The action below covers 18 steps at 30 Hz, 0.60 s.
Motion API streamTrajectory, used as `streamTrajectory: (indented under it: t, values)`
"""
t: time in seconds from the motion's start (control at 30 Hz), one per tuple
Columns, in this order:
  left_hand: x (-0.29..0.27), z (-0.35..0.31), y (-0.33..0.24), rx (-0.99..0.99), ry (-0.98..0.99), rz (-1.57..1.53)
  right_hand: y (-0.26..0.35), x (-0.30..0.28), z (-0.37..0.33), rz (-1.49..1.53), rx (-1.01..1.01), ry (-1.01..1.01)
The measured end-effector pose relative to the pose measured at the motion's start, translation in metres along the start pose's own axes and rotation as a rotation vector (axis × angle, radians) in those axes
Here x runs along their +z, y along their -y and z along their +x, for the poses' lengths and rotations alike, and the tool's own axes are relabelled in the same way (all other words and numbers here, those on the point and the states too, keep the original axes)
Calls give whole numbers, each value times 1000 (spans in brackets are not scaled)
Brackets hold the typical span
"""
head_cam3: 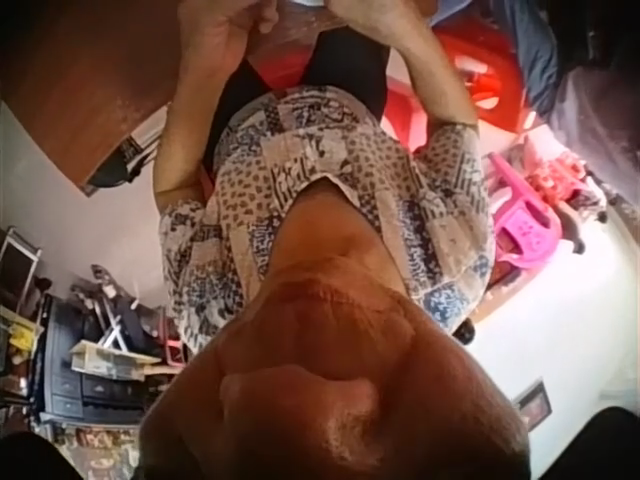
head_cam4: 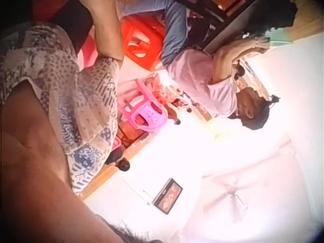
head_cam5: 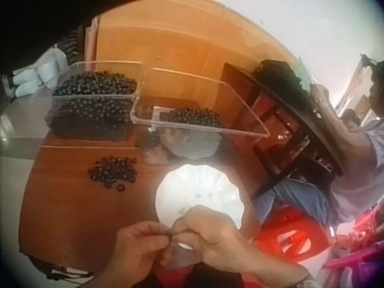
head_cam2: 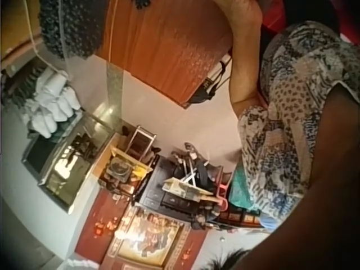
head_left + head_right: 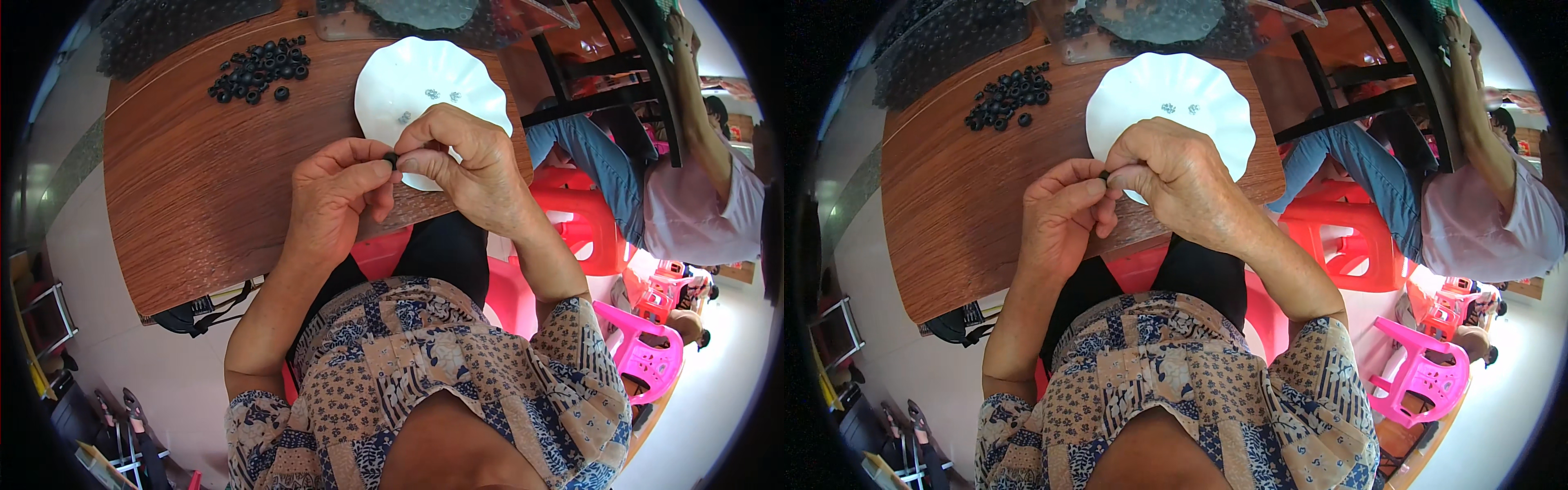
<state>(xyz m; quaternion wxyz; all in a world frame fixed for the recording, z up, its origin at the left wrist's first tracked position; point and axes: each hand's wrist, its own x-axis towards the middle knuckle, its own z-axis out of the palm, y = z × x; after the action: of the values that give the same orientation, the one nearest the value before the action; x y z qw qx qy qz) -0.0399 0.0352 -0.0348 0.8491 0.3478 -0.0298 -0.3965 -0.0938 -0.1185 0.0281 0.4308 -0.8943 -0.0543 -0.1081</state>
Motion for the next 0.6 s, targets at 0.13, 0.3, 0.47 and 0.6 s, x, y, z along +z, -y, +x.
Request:
streamTrajectory:
  t: [0.13,0.3,0.47,0.6]
  values:
    - [-3,0,0,-8,60,-29,3,-2,3,196,234,64]
    - [-8,-1,-4,38,148,-125,0,-3,10,499,429,121]
    - [-7,-1,-12,44,159,-70,4,-1,19,502,454,142]
    - [-8,-2,-25,65,110,65,5,5,32,441,380,158]
